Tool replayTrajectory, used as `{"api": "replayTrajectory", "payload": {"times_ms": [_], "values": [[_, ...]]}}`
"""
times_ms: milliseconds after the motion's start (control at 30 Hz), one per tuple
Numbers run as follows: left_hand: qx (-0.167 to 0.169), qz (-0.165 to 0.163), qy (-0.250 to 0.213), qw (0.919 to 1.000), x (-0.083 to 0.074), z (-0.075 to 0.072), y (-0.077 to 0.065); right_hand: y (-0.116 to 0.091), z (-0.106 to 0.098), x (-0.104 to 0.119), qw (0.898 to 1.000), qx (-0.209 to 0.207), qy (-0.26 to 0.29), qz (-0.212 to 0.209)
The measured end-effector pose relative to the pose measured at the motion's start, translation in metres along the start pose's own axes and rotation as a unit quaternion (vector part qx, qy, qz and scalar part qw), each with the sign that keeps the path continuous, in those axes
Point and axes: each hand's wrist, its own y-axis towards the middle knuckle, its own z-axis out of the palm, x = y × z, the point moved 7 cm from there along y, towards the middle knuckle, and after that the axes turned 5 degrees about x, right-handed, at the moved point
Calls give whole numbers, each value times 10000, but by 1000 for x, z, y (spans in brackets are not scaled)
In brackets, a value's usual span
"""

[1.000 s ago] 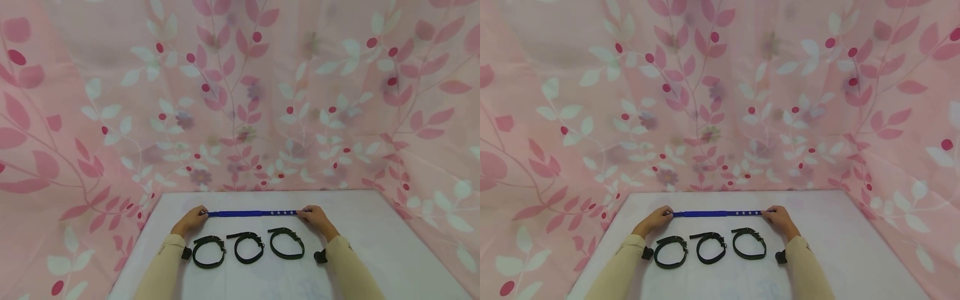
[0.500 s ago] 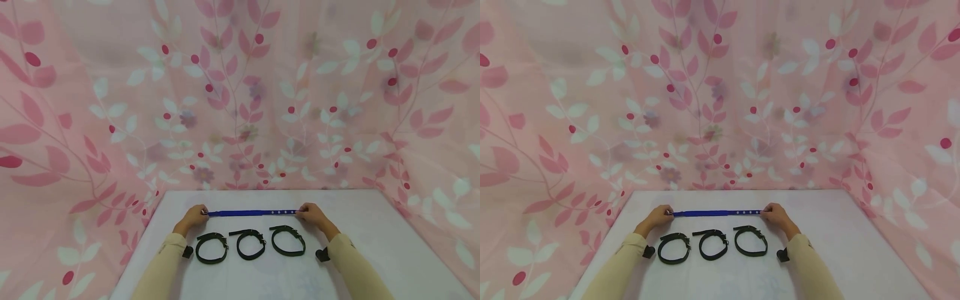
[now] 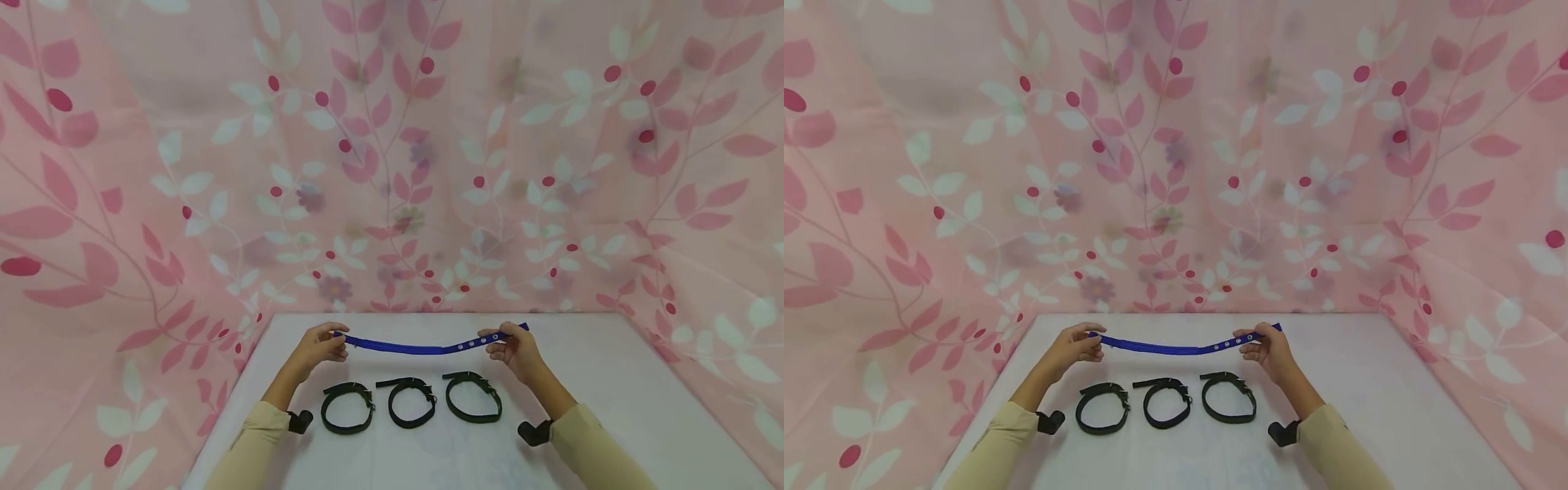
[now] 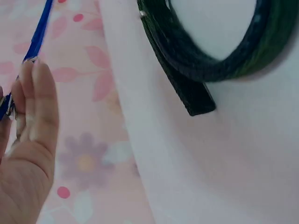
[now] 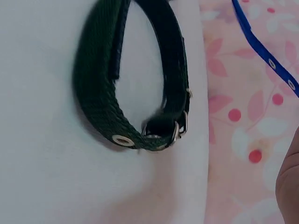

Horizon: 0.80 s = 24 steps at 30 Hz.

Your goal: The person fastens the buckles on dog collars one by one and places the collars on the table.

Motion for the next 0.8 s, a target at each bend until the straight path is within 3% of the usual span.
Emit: {"api": "replayTrajectory", "payload": {"times_ms": [67,167,233,367,567,667,800], "values": [[162,149,-23,9998,-8,4,-5,-5,14,6,9967,656,458,-131],[251,354,6,9991,-15,7,-13,-11,30,9,9904,1206,652,-190],[214,459,-20,9987,-16,10,-19,-15,34,6,9929,1081,474,-114],[95,570,-40,9983,-12,18,-35,-24,39,-4,9988,457,-74,135],[-337,772,112,9964,-15,20,-50,-34,51,-2,9961,-29,-849,224],[-651,855,-191,9940,-23,22,-53,-38,53,3,9904,-459,-1280,229],[-791,928,-831,9890,-34,32,-57,-46,58,5,9864,-816,-1395,297]]}}
